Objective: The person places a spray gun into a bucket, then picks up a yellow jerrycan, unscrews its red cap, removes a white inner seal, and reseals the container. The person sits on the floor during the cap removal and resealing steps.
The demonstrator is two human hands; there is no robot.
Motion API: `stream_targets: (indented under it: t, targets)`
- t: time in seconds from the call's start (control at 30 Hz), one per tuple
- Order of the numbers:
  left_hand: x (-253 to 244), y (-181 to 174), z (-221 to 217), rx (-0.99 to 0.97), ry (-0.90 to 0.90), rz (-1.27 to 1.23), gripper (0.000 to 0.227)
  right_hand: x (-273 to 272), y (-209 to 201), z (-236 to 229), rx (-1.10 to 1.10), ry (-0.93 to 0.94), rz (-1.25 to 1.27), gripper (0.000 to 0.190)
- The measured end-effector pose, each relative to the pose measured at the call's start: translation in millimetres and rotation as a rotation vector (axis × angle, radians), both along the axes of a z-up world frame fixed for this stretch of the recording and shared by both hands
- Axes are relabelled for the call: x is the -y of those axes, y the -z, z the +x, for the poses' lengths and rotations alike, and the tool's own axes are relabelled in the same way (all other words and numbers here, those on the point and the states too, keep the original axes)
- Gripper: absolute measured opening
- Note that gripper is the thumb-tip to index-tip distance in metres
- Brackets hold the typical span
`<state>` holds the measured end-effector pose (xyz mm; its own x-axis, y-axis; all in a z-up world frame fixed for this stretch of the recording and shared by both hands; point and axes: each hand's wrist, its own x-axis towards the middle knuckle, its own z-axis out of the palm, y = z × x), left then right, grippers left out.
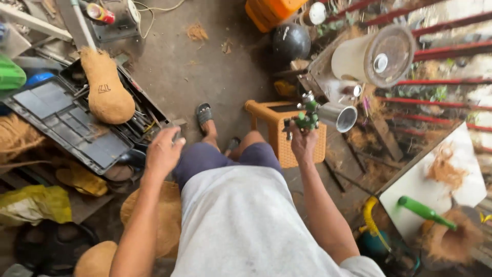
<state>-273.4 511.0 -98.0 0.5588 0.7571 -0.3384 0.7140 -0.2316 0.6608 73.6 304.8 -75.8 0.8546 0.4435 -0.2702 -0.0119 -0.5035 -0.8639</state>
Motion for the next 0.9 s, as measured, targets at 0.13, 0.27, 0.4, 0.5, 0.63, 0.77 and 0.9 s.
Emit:
stream_targets:
  t: [0.13, 0.27, 0.4, 0.5, 0.63, 0.77, 0.9]
  targets:
    - [-57, -23, 30, 0.008, -0.018, 0.027, 0.037, -2, 8, 12, -0.075, 0.097, 0.011, 0.014]
    - [-85, -30, 93, 0.158, 0.128, 0.039, 0.036, -5, 10, 21, 0.1, 0.208, 0.02, 0.015]
    - [-77, -3, 158, 0.236, 0.38, -0.001, 0.04, -4, 23, 36, 0.124, 0.313, 0.077, 0.015]
    - [-67, -19, 209, 0.248, 0.512, -0.14, 0.04, -11, 16, 48, 0.125, 0.339, 0.049, 0.014]
    - [-71, -49, 258, 0.206, 0.628, -0.242, 0.039, -29, 19, 68, 0.125, 0.399, 0.076, 0.013]
    - [-93, -59, 301, 0.23, 0.659, -0.222, 0.038, -56, 31, 111, 0.149, 0.376, 0.023, 0.01]
    - [-116, -59, 349, 0.268, 0.755, -0.19, 0.039, -68, 37, 151, 0.105, 0.4, -0.11, 0.013]
